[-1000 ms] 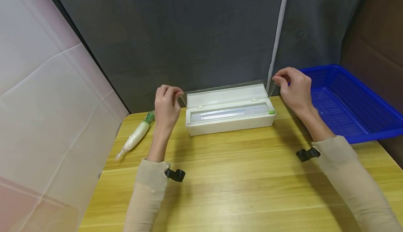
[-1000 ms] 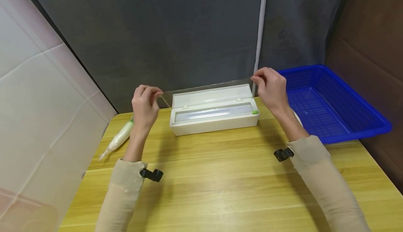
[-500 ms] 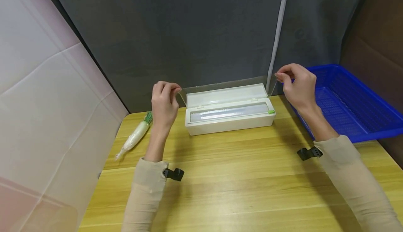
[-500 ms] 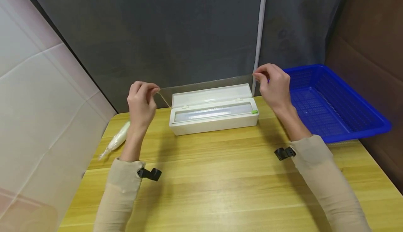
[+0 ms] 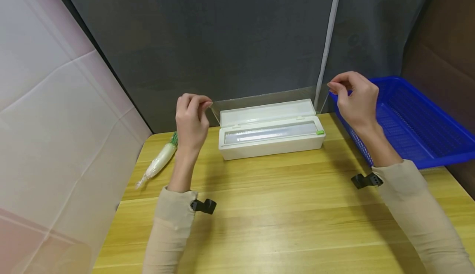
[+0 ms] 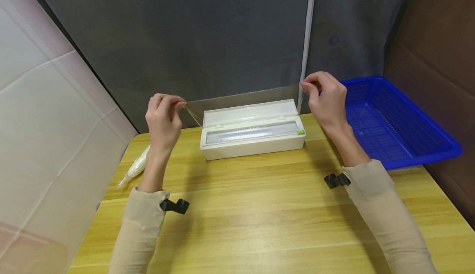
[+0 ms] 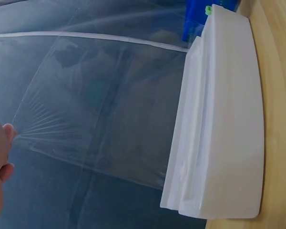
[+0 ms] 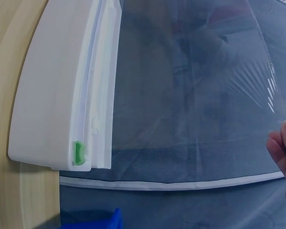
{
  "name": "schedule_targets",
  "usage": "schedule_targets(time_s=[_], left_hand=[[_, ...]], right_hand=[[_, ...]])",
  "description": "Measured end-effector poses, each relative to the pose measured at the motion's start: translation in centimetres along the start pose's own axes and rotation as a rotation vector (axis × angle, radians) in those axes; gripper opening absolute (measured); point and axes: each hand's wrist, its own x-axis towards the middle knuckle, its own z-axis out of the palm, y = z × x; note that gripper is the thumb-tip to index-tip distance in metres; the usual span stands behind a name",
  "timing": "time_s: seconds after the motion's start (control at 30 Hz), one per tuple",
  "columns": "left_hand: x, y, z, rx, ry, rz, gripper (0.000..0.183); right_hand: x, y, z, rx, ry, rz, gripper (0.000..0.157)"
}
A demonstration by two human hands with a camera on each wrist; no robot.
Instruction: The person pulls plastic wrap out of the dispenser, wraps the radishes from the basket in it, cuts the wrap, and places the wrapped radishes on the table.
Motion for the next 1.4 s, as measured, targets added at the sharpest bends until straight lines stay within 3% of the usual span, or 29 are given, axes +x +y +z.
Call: schedule_targets(time_s=[1.13,1.4], left_hand=[[-0.1,1.2,-0.7,-0.075,0.055,-0.045,0.014],[-0.6,1.4,-0.9,-0.120,0.069,-0.003,0.013]], right_hand=[[-0.1,-1.2,-1.3,0.005,0.011,0.011,0.015],[-0.9,-1.5,-2.0,0.009,-0.006,-0.002,0.011]])
